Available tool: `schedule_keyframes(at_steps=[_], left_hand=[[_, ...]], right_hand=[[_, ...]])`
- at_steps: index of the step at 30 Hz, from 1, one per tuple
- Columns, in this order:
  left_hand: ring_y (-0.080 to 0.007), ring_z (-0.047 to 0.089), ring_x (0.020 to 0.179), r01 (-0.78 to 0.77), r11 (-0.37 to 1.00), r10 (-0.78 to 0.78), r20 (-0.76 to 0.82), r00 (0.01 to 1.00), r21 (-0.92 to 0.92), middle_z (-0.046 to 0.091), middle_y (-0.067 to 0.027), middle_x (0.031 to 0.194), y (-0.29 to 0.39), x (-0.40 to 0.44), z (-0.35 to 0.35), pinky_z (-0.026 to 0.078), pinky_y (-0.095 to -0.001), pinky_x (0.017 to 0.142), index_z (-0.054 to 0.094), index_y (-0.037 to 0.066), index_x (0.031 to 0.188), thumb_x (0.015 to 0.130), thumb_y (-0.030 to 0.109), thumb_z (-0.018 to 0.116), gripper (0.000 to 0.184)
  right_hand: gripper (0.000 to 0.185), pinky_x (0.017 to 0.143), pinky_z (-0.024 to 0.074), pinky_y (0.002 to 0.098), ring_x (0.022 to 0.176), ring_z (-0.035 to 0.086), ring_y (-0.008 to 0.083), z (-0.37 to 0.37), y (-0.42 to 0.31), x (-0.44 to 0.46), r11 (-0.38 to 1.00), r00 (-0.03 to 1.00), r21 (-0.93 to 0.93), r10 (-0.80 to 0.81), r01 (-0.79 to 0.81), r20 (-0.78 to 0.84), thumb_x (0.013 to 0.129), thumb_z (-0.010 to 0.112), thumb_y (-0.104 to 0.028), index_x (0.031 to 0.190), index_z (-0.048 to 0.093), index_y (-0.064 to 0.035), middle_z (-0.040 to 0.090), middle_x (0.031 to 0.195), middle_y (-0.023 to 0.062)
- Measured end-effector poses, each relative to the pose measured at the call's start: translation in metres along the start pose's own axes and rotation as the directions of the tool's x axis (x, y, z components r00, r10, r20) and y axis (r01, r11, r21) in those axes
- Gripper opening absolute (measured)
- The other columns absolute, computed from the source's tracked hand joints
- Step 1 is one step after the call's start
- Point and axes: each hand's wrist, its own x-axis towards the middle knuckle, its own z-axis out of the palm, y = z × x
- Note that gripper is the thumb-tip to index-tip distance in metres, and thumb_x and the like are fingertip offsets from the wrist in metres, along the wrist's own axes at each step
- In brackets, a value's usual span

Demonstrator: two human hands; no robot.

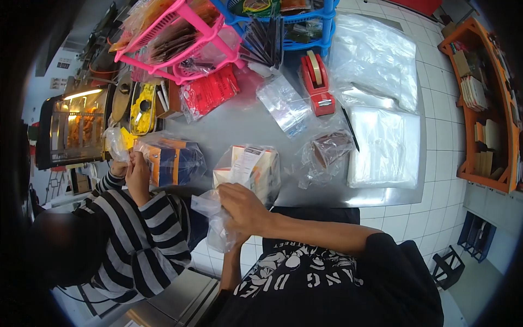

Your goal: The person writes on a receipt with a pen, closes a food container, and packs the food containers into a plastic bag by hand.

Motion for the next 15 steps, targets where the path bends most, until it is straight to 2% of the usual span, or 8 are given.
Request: schedule_keyframes(at_steps=[4,6,7,10,13,15], left_hand=[[-0.0298,0.037,0.134,0.045,0.999,-0.044,-0.053,0.998,0.022,0.043,-0.0143,0.141,-0.006,0.001,0.013,0.027,-0.0436,0.111,0.036,0.009,0.140,0.093,0.046,0.047,0.061],[-0.0297,0.037,0.134,0.055,0.998,-0.053,-0.071,0.996,0.023,0.044,-0.0142,0.141,-0.006,0.006,0.015,0.026,-0.0437,0.111,0.037,0.009,0.140,0.093,0.046,0.047,0.061],[-0.0297,0.037,0.134,0.062,0.998,-0.059,-0.080,0.995,0.027,0.044,-0.0141,0.141,-0.005,0.009,0.015,0.026,-0.0437,0.112,0.037,0.009,0.140,0.093,0.046,0.047,0.060],[-0.0295,0.037,0.134,0.072,0.996,-0.067,-0.102,0.993,0.049,0.044,-0.0138,0.141,-0.004,0.021,0.014,0.026,-0.0438,0.112,0.037,0.009,0.140,0.093,0.045,0.048,0.060],[-0.0293,0.037,0.134,0.074,0.995,-0.065,-0.133,0.989,0.063,0.045,-0.0135,0.140,-0.004,0.029,0.014,0.025,-0.0439,0.112,0.038,0.009,0.139,0.093,0.044,0.048,0.059],[-0.0292,0.037,0.134,0.072,0.994,-0.059,-0.149,0.987,0.077,0.045,-0.0133,0.140,-0.005,0.037,0.011,0.025,-0.0439,0.112,0.038,0.009,0.139,0.093,0.043,0.048,0.059]], right_hand=[[0.050,0.100,0.0366,0.0449,0.117,0.046,0.0372,0.001,-0.026,-0.001,0.987,0.968,-0.136,0.111,-0.082,0.224,0.068,0.068,-0.011,0.113,0.054,0.0038,0.052,0.115,0.0200],[0.054,0.105,0.0326,0.0455,0.123,0.042,0.0370,-0.005,-0.034,0.000,0.969,0.944,-0.246,0.107,-0.028,0.313,0.069,0.067,-0.012,0.118,0.051,0.0048,0.050,0.121,0.0195],[0.049,0.106,0.0326,0.0490,0.124,0.044,0.0355,-0.021,-0.045,0.005,0.963,0.935,-0.266,0.056,0.041,0.349,0.076,0.064,-0.013,0.120,0.051,0.0020,0.050,0.125,0.0212],[0.082,0.113,0.0187,0.0581,0.139,0.026,0.0384,-0.056,-0.047,0.010,0.972,0.886,-0.235,0.105,0.004,0.451,0.072,0.075,-0.018,0.142,0.034,-0.0070,0.034,0.144,0.0202],[0.108,0.113,0.0114,0.0640,0.144,0.014,0.0384,-0.098,-0.014,0.033,0.897,0.779,-0.439,0.306,-0.044,0.547,0.064,0.084,-0.033,0.151,0.021,-0.0197,0.020,0.154,0.0184],[0.118,0.112,0.0103,0.0652,0.145,0.012,0.0384,-0.097,0.015,0.028,0.853,0.769,-0.520,0.314,0.029,0.557,0.055,0.086,-0.040,0.151,0.020,-0.0238,0.017,0.156,0.0172]])
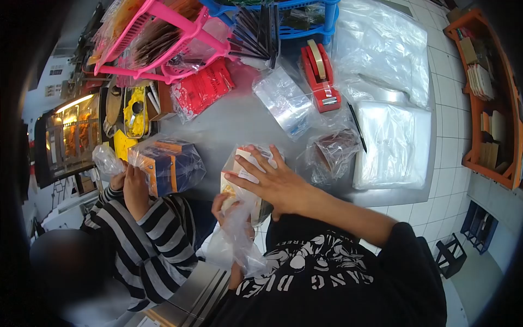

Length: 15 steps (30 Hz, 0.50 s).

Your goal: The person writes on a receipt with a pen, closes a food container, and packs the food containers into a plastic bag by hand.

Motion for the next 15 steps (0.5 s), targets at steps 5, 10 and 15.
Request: schedule_keyframes(at_steps=[5,10,15], left_hand=[[-0.0289,0.037,0.134,-0.032,0.999,0.033,-0.016,0.999,0.033,0.046,-0.0128,0.139,0.004,0.028,0.005,0.024,-0.0441,0.112,0.038,0.008,0.139,0.092,0.041,0.049,0.058],[-0.0286,0.037,0.134,-0.029,0.996,0.030,-0.015,0.999,0.082,0.047,-0.0124,0.139,0.010,0.031,0.007,0.023,-0.0442,0.113,0.039,0.008,0.138,0.092,0.040,0.049,0.057],[-0.0283,0.038,0.134,0.014,0.993,-0.011,-0.024,1.000,0.121,0.048,-0.0119,0.138,0.018,0.013,-0.003,0.022,-0.0443,0.113,0.040,0.008,0.138,0.092,0.038,0.050,0.056]], right_hand=[[0.128,0.115,0.0131,0.0595,0.144,0.016,0.0386,0.051,0.015,0.020,0.971,0.952,0.019,-0.231,0.240,-0.199,0.048,0.088,-0.043,0.152,0.016,-0.0256,0.020,0.155,0.0169],[0.124,0.116,0.0177,0.0515,0.141,0.025,0.0368,0.076,0.005,0.040,0.928,0.911,0.175,-0.263,0.329,-0.319,0.053,0.086,-0.043,0.152,0.015,-0.0218,0.026,0.151,0.0207],[0.110,0.113,0.0246,0.0487,0.128,0.042,0.0311,0.082,-0.010,0.036,0.957,0.919,0.196,-0.129,0.214,-0.373,0.056,0.084,-0.040,0.147,0.029,-0.0111,0.047,0.132,0.0150]])
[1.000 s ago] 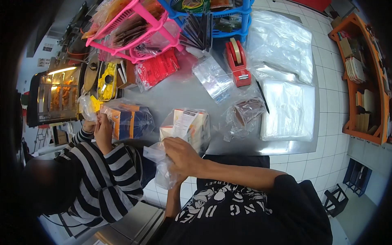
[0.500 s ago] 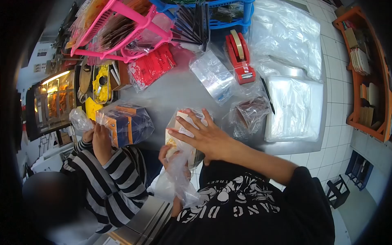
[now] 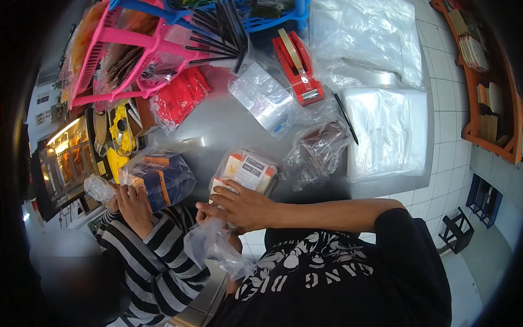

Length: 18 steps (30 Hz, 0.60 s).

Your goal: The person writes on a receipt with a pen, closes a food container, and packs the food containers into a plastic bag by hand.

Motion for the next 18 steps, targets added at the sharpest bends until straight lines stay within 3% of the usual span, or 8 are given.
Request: schedule_keyframes(at_steps=[2,5,8,11,14,18], left_hand=[[-0.0282,0.038,0.134,0.014,1.000,-0.014,-0.004,1.000,0.013,0.048,-0.0117,0.138,0.002,-0.005,-0.004,0.022,-0.0444,0.113,0.040,0.008,0.137,0.092,0.038,0.050,0.056],[-0.0280,0.038,0.134,0.031,0.999,-0.031,-0.007,1.000,0.034,0.048,-0.0114,0.137,0.008,-0.010,-0.006,0.021,-0.0444,0.113,0.040,0.007,0.137,0.092,0.037,0.050,0.055],[-0.0278,0.038,0.135,0.034,0.998,-0.034,-0.002,0.999,0.045,0.049,-0.0112,0.137,0.008,-0.013,-0.002,0.020,-0.0445,0.114,0.041,0.007,0.137,0.091,0.036,0.051,0.054],[-0.0277,0.038,0.135,0.028,0.998,-0.028,0.002,1.000,0.058,0.049,-0.0109,0.136,0.008,-0.011,-0.005,0.020,-0.0446,0.114,0.041,0.007,0.136,0.091,0.035,0.051,0.054],[-0.0275,0.038,0.135,0.013,0.998,-0.014,0.014,1.000,0.065,0.050,-0.0106,0.136,0.005,-0.002,-0.001,0.019,-0.0447,0.114,0.041,0.007,0.136,0.091,0.034,0.051,0.053],[-0.0273,0.038,0.135,-0.004,0.997,0.002,0.025,1.000,0.079,0.051,-0.0102,0.136,0.005,0.001,0.002,0.019,-0.0448,0.114,0.042,0.007,0.136,0.091,0.032,0.052,0.053]], right_hand=[[0.107,0.113,0.0265,0.0472,0.120,0.050,0.0277,0.007,-0.001,0.001,0.999,0.997,-0.013,0.047,-0.048,-0.058,0.059,0.083,-0.035,0.147,0.028,-0.0080,0.056,0.118,0.0107],[0.100,0.110,0.0278,0.0448,0.106,0.057,0.0245,0.006,-0.001,0.007,0.997,0.998,0.049,0.068,-0.068,-0.012,0.070,0.074,-0.031,0.150,0.020,-0.0035,0.062,0.105,0.0086],[0.089,0.107,0.0309,0.0420,0.101,0.059,0.0231,0.007,0.007,0.013,1.000,0.985,0.022,0.017,-0.021,0.172,0.072,0.071,-0.027,0.147,0.030,-0.0034,0.064,0.101,0.0081],[0.057,0.104,0.0336,0.0401,0.099,0.060,0.0203,0.016,0.013,0.012,0.997,0.995,-0.047,-0.049,0.053,0.090,0.076,0.066,-0.023,0.130,0.055,-0.0081,0.066,0.093,0.0039],[0.028,0.100,0.0353,0.0404,0.096,0.060,0.0185,0.022,0.017,0.009,0.987,0.987,-0.084,-0.129,0.137,0.096,0.079,0.061,-0.019,0.105,0.068,-0.0131,0.067,0.083,-0.0004],[0.019,0.098,0.0354,0.0414,0.094,0.058,0.0172,0.012,0.015,0.012,0.985,0.981,-0.059,-0.156,0.163,0.115,0.078,0.060,-0.016,0.094,0.070,-0.0173,0.065,0.081,-0.0021]])
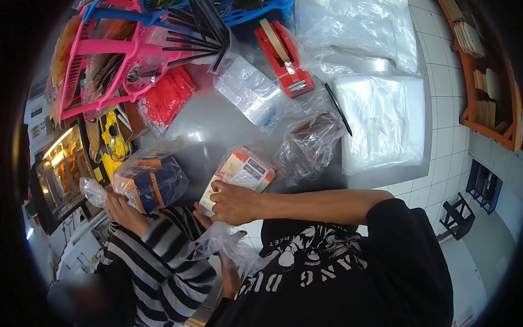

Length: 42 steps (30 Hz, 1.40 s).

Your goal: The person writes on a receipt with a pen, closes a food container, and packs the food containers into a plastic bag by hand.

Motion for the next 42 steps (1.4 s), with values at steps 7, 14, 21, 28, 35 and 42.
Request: schedule_keyframes(at_steps=[7,14,21,28,35,42], left_hand=[[-0.0268,0.038,0.135,-0.023,1.000,0.023,0.005,1.000,0.009,0.052,-0.0096,0.135,0.003,-0.007,-0.002,0.017,-0.0449,0.115,0.043,0.006,0.135,0.090,0.030,0.053,0.051],[-0.0264,0.038,0.135,-0.082,0.997,0.082,0.014,0.996,0.004,0.053,-0.0089,0.134,-0.004,0.005,0.004,0.016,-0.0451,0.115,0.044,0.006,0.134,0.090,0.028,0.053,0.050],[-0.0260,0.038,0.135,-0.113,0.994,0.113,0.018,0.993,-0.008,0.054,-0.0083,0.133,-0.002,0.004,0.005,0.015,-0.0453,0.116,0.045,0.005,0.133,0.090,0.026,0.054,0.049],[-0.0256,0.038,0.135,-0.103,0.995,0.103,0.026,0.994,-0.005,0.055,-0.0076,0.132,0.003,-0.016,-0.002,0.013,-0.0455,0.116,0.046,0.005,0.133,0.089,0.024,0.055,0.048],[-0.0252,0.038,0.135,-0.068,0.997,0.067,0.028,0.997,0.020,0.056,-0.0069,0.131,0.007,-0.033,-0.013,0.012,-0.0457,0.117,0.046,0.005,0.132,0.089,0.021,0.056,0.047],[-0.0248,0.039,0.135,-0.120,0.990,0.114,0.083,0.990,0.069,0.058,-0.0063,0.130,0.006,-0.004,-0.017,0.011,-0.0458,0.117,0.047,0.004,0.131,0.089,0.019,0.057,0.046]], right_hand=[[0.031,0.095,0.0359,0.0459,0.101,0.055,0.0175,-0.019,-0.003,0.003,0.996,0.994,0.082,-0.018,0.027,-0.109,0.065,0.073,-0.021,0.095,0.068,-0.0165,0.061,0.104,-0.0016],[0.033,0.096,0.0355,0.0484,0.109,0.052,0.0178,-0.005,-0.002,-0.002,0.996,0.999,0.077,-0.040,0.041,-0.019,0.065,0.070,-0.014,0.097,0.067,-0.0161,0.060,0.105,-0.0006],[0.045,0.100,0.0307,0.0523,0.130,0.036,0.0321,-0.006,-0.014,0.003,0.988,0.994,0.155,0.038,-0.022,-0.102,0.060,0.067,-0.013,0.104,0.065,-0.0159,0.043,0.131,0.0125],[0.052,0.103,0.0263,0.0589,0.137,0.026,0.0367,-0.011,-0.022,0.004,0.973,0.992,0.227,0.073,-0.047,-0.106,0.056,0.075,-0.013,0.107,0.065,-0.0187,0.035,0.143,0.0138],[0.041,0.108,0.0172,0.0691,0.138,0.026,0.0350,-0.043,-0.053,0.016,0.989,0.994,0.092,0.112,-0.112,0.000,0.063,0.075,-0.023,0.103,0.069,-0.0194,0.040,0.139,0.0137],[0.028,0.095,0.0426,0.0505,0.089,0.063,0.0311,0.014,-0.063,0.042,0.952,0.964,0.306,0.079,0.002,-0.253,0.085,0.053,-0.019,0.091,0.066,0.0048,0.067,0.088,0.0141]])
